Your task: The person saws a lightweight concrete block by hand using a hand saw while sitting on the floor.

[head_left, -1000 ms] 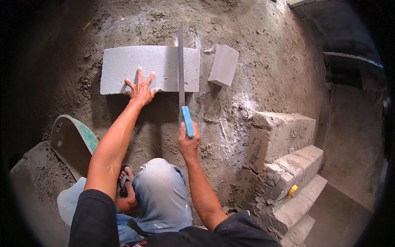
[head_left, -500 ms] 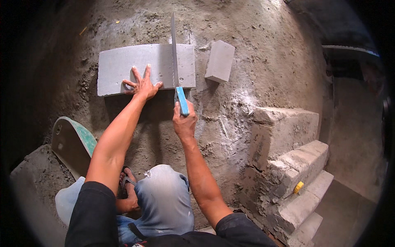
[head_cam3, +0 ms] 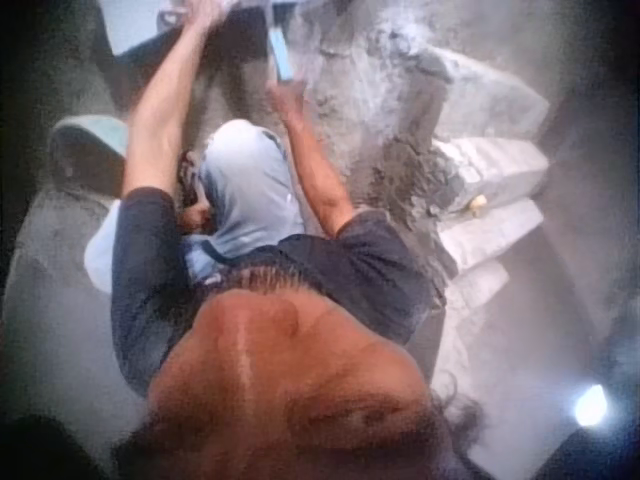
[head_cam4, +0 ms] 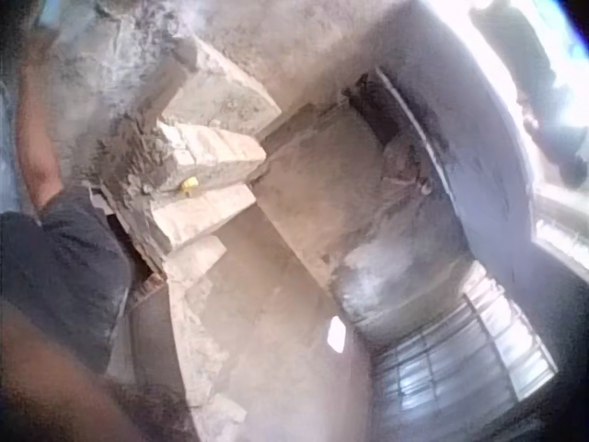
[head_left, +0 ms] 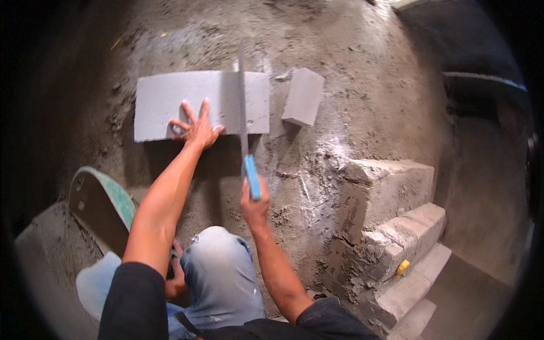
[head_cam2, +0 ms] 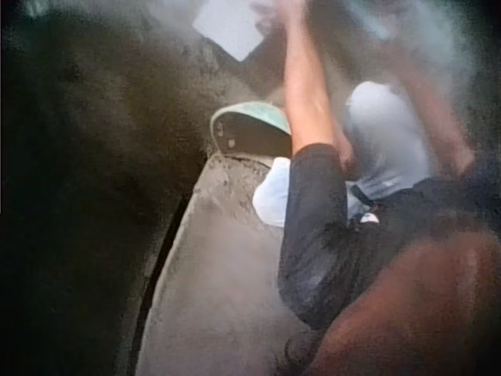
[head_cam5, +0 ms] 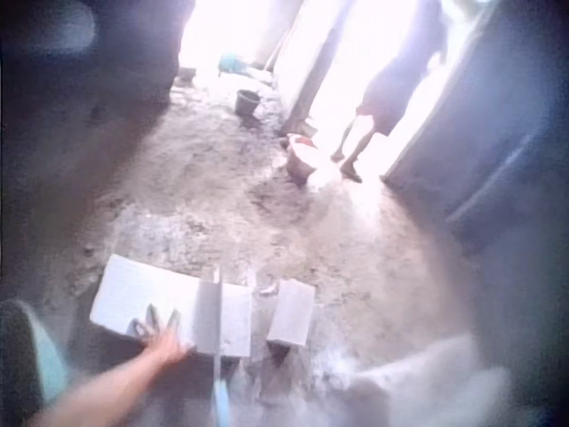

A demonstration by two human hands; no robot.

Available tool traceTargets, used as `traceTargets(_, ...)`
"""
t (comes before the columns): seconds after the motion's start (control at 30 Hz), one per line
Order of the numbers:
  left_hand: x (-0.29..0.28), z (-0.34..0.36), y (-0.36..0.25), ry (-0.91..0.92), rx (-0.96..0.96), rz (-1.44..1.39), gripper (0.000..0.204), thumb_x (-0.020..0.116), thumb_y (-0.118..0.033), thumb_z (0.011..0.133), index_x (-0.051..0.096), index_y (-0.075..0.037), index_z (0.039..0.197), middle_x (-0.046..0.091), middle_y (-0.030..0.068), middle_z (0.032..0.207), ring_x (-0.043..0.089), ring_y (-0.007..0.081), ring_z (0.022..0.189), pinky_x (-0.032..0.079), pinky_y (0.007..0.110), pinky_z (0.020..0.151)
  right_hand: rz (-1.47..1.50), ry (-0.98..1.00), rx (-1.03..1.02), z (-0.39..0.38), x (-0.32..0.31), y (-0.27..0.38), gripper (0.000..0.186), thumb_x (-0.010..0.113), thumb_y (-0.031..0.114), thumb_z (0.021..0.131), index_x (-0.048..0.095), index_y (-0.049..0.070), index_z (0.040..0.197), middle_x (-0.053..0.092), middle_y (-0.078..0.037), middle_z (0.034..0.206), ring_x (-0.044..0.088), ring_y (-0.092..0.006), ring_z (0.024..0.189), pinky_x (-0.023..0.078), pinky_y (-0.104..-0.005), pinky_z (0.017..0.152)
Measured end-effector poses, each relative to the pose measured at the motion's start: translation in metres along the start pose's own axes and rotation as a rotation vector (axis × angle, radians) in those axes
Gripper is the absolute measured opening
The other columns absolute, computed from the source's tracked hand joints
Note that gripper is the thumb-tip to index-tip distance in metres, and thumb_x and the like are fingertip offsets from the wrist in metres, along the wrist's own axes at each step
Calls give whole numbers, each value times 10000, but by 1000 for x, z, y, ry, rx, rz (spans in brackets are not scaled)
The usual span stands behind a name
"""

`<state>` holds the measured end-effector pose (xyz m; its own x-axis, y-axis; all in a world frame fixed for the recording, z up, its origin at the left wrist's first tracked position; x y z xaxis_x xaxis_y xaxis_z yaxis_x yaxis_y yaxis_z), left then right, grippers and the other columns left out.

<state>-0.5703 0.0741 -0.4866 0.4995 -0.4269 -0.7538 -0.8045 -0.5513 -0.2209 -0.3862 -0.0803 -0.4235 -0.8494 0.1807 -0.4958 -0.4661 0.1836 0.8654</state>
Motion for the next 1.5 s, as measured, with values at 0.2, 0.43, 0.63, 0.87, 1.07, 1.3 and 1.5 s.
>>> traceTargets(0.2,10,10,4,-11,25,15,1005,732,-542,798,73,-447,1550,-205,156,1618,-25,701,1355,225,854,953,-4,5,50,63,20,13,285,673,129,917,630,1,1167,696,-180,986,709,-264,825,545,-391,704)
traceTargets(0.43,17,9,7,-31,39,29,1031,759,-508,791,60,-454,1547,-221,161,1611,-38,706,1352,233,861,942,11,-30,19,-16,-11,-5,333,673,114,908,604,10,1216,686,-206,1095,713,-343,941,563,-396,807)
traceTargets(0.63,10,15,10,-45,62,11,1022,757,-511,791,73,-449,1548,-220,162,1611,-46,706,1351,222,869,937,-37,36,102,36,15,6,328,664,121,914,602,8,1215,696,-200,1047,704,-288,986,544,-390,819)
traceTargets(0.87,13,4,-8,0,63,24,1026,737,-567,779,76,-432,1553,-192,167,1618,-17,717,1342,231,850,962,22,-36,-32,36,0,-7,212,643,125,931,634,3,1104,677,-146,852,655,-243,733,525,-364,675)
traceTargets(1.07,-4,5,8,10,17,-24,1030,759,-527,784,86,-420,1556,-237,192,1599,-74,689,1362,189,864,962,36,-16,-47,-8,2,-3,195,639,126,939,628,-12,1076,648,-120,834,625,-196,720,514,-346,661)
traceTargets(1.3,13,5,4,-29,52,-23,1012,746,-539,790,89,-432,1552,-213,170,1612,-54,697,1358,204,861,965,-1,93,90,53,8,16,268,635,85,930,608,-27,1172,676,-185,1000,683,-261,814,546,-362,722)
traceTargets(1.5,2,1,1,-14,30,55,1023,757,-529,784,88,-427,1551,-215,172,1607,-44,717,1340,269,844,951,-63,-29,-155,-14,-12,-11,214,645,107,932,631,-36,1091,671,-144,891,638,-199,746,530,-334,694)
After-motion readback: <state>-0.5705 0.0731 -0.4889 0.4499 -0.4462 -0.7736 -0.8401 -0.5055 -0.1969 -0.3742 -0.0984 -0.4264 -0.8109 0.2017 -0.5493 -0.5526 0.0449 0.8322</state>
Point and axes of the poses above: each hand's wrist, its own z-axis towards the middle knuckle, its own x-axis out of the palm, y = z × x, the point moved 3 cm from there along z, towards the middle knuckle
